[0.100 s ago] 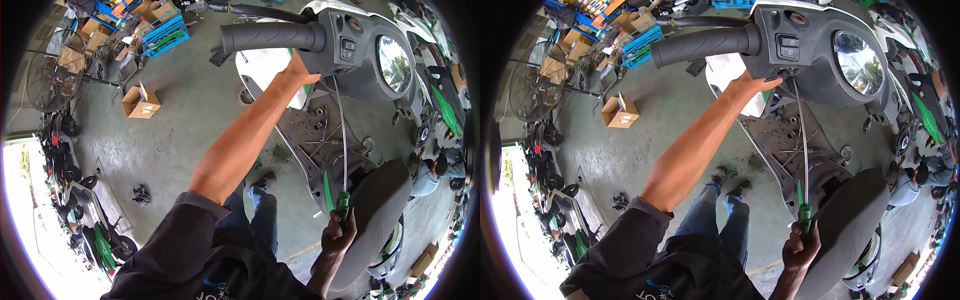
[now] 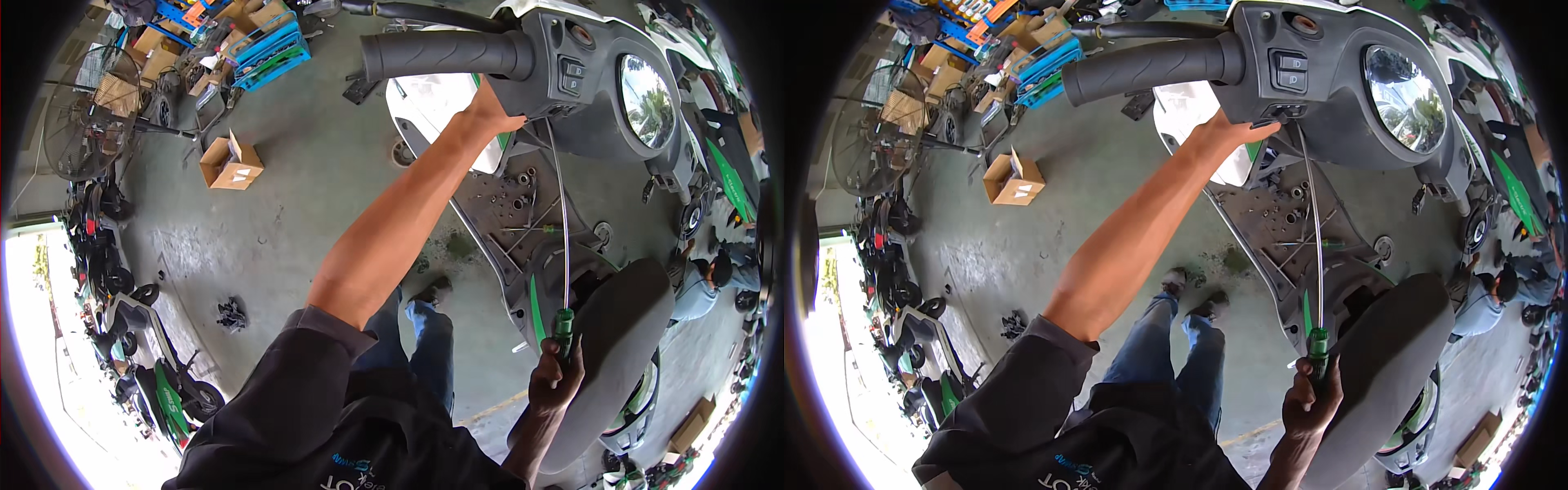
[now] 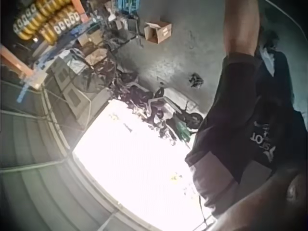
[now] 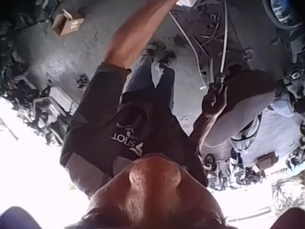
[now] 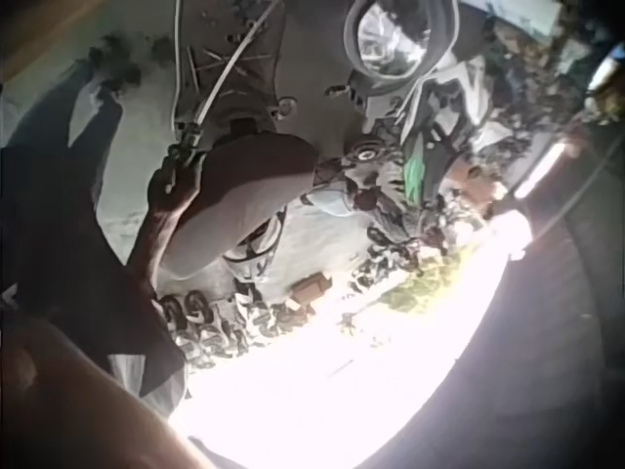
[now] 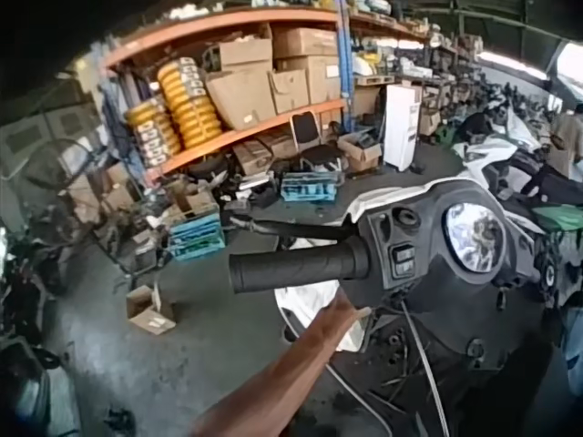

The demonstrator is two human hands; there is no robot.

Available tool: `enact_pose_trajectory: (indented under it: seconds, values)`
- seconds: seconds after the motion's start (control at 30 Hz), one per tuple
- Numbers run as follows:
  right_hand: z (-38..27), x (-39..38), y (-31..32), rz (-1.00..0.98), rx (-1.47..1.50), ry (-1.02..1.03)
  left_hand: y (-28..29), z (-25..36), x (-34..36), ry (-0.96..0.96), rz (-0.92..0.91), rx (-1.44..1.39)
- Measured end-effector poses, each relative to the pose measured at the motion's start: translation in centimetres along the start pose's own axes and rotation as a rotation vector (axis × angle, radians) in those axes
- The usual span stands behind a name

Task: The person uses a screwdriver to remove and replace screws on the front body panel and dashboard assembly of an electric scooter.

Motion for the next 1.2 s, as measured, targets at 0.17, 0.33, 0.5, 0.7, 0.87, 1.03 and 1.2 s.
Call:
enact_pose_trajectory:
  seconds: [0.17,0.33,0.5,0.7,0.87,1.03,1.2]
  values:
    - [-0.2,-2.4,-3.1,0.203,-1.486,1.479,0.5,1.1,0.8,-0.040,0.028,0.046]
    - [-1.1,-1.8,-2.7,0.194,-1.506,1.410,-1.6,-2.1,-0.2,0.150,-0.039,0.012]
    - [0.5,-1.4,-2.8,0.068,-0.506,0.365,-3.4,-6.1,-0.9,0.231,-0.208,0.461]
    - [2.9,-1.6,-4.7,-0.167,0.247,-0.255,-4.4,-7.6,0.5,0.222,-0.389,0.757]
    - [3.3,-1.1,-3.3,-0.046,-0.310,0.402,-4.1,-4.4,-0.5,0.332,-0.223,0.496]
    - [4.2,-2.8,-5.8,0.295,-1.407,1.502,-2.8,-2.4,-2.2,0.382,0.159,0.342]
    - [4.5,-1.1,-4.3,0.208,-0.942,0.932,-2.2,-1.5,-2.6,0.292,0.172,0.374]
Point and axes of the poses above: each hand's wrist, its own x-axis towards the middle knuckle, its own y-axis out of the back of the hand, z = x × y, the point moved 5 cm from there along x, towards the middle knuckle, and after that the axes turned 10 degrees about z, right-handed, at the moved point
